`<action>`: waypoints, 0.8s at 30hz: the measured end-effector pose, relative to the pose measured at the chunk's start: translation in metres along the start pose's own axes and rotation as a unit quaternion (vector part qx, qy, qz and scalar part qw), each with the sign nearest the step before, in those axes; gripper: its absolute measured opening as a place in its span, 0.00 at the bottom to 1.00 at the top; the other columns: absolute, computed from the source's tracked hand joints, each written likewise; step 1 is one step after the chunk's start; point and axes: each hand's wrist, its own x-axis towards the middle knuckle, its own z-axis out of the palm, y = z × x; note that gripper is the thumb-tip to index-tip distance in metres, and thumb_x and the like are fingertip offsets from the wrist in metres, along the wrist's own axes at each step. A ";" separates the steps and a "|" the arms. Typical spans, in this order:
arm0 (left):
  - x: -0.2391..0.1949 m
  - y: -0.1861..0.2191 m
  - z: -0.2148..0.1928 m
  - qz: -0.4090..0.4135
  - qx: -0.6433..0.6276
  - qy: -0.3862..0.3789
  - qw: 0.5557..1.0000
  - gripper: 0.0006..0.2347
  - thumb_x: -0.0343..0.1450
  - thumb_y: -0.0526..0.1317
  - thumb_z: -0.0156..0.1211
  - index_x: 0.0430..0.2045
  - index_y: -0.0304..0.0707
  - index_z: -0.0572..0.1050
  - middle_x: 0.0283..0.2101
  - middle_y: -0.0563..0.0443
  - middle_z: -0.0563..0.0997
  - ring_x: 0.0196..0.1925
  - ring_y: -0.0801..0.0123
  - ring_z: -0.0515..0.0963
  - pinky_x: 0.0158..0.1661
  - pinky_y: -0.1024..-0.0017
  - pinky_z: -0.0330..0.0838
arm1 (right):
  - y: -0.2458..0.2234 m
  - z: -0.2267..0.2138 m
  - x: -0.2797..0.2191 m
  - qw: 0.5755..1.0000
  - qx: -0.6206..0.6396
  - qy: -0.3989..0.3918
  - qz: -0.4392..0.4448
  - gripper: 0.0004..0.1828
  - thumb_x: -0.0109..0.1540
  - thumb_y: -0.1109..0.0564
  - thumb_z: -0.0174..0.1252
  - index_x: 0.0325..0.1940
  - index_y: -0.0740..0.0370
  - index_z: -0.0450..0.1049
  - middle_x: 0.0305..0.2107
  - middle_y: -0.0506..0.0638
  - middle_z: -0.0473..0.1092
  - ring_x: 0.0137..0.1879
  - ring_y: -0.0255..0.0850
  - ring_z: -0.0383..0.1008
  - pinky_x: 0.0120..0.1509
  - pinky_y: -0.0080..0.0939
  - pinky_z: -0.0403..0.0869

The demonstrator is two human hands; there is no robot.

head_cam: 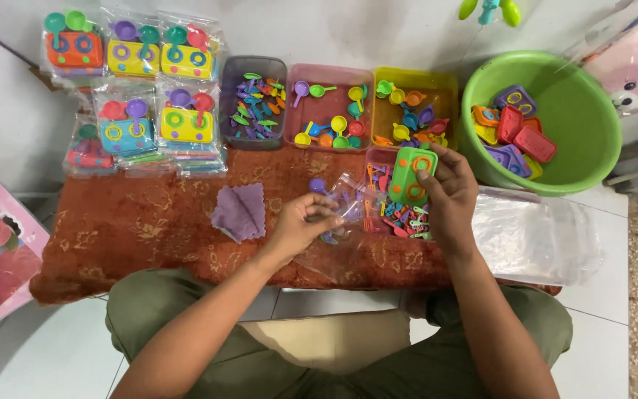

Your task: The person sits on the floor and wipes a small purple plastic toy with a cloth. They then place the toy into a clear plastic bag along with a green plastic toy and a purple plastic spoon, arranging the items inside the bag.

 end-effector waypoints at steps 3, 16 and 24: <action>-0.004 -0.002 0.006 0.002 0.015 0.006 1.000 0.17 0.61 0.35 0.76 0.42 0.33 0.79 0.33 0.48 0.86 0.35 0.74 0.85 0.38 0.76 0.82 | -0.027 0.021 -0.016 0.999 -0.019 -0.014 -0.045 0.25 0.65 0.65 0.59 0.67 0.66 0.63 0.44 0.60 0.73 0.45 0.43 0.79 0.45 0.41 0.80; -0.018 0.006 0.026 0.460 0.398 0.130 0.783 0.07 0.66 0.33 0.69 0.35 0.40 0.81 0.39 0.48 0.85 0.33 0.61 0.86 0.38 0.66 0.79 | -0.023 0.053 -0.050 0.961 -0.188 -0.190 -0.073 0.20 0.56 0.51 0.72 0.45 0.68 0.81 0.25 0.60 0.70 0.22 0.40 0.67 0.26 0.41 0.68; -0.026 0.026 0.038 0.505 0.387 0.072 0.768 0.15 0.67 0.46 0.70 0.37 0.33 0.78 0.64 0.32 0.72 0.56 0.42 0.78 0.51 0.52 0.72 | -0.017 0.049 -0.043 0.973 -0.177 -0.150 -0.012 0.08 0.60 0.61 0.66 0.43 0.66 0.82 0.17 0.52 0.67 0.24 0.34 0.66 0.29 0.34 0.69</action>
